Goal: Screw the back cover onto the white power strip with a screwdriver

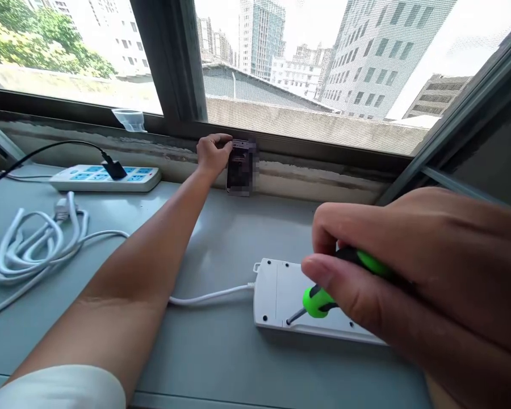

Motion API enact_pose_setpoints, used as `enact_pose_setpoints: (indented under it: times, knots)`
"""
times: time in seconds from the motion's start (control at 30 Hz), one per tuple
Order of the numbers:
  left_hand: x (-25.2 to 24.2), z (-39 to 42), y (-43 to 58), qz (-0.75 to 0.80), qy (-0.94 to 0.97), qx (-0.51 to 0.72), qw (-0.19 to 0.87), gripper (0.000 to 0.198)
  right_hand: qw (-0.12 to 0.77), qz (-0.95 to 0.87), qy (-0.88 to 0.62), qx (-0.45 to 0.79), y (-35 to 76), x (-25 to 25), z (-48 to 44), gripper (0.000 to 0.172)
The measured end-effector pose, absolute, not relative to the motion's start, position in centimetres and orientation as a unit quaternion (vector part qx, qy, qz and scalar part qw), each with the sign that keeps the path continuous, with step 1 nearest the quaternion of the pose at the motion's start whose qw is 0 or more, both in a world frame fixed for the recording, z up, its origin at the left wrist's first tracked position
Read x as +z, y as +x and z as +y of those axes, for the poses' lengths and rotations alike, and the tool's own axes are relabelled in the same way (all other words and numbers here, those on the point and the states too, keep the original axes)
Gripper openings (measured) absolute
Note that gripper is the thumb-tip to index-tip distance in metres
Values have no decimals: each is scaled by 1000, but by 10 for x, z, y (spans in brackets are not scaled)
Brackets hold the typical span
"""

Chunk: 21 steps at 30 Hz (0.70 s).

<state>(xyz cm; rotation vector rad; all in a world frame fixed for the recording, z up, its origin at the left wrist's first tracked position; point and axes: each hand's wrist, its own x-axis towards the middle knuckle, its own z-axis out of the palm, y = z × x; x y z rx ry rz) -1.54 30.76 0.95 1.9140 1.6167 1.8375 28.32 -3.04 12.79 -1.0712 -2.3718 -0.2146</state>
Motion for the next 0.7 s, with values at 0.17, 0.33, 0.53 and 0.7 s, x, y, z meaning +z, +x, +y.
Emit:
enact_pose_setpoints:
  times: [0.17, 0.33, 0.53, 0.7]
  knots:
    - [9, 311, -15, 521, 612, 594, 22, 32, 263, -874, -402, -74, 284, 132, -33, 20]
    - [0, 311, -18, 511, 651, 561, 21, 50, 232, -879, -417, -19, 284, 140, -44, 17]
    - [-9, 314, -22, 489, 688, 537, 9, 79, 206, -889, -409, -19, 289, 145, -41, 32]
    - [-11, 320, -21, 479, 664, 574, -6, 50, 185, -909, -372, -32, 293, 135, -15, 56]
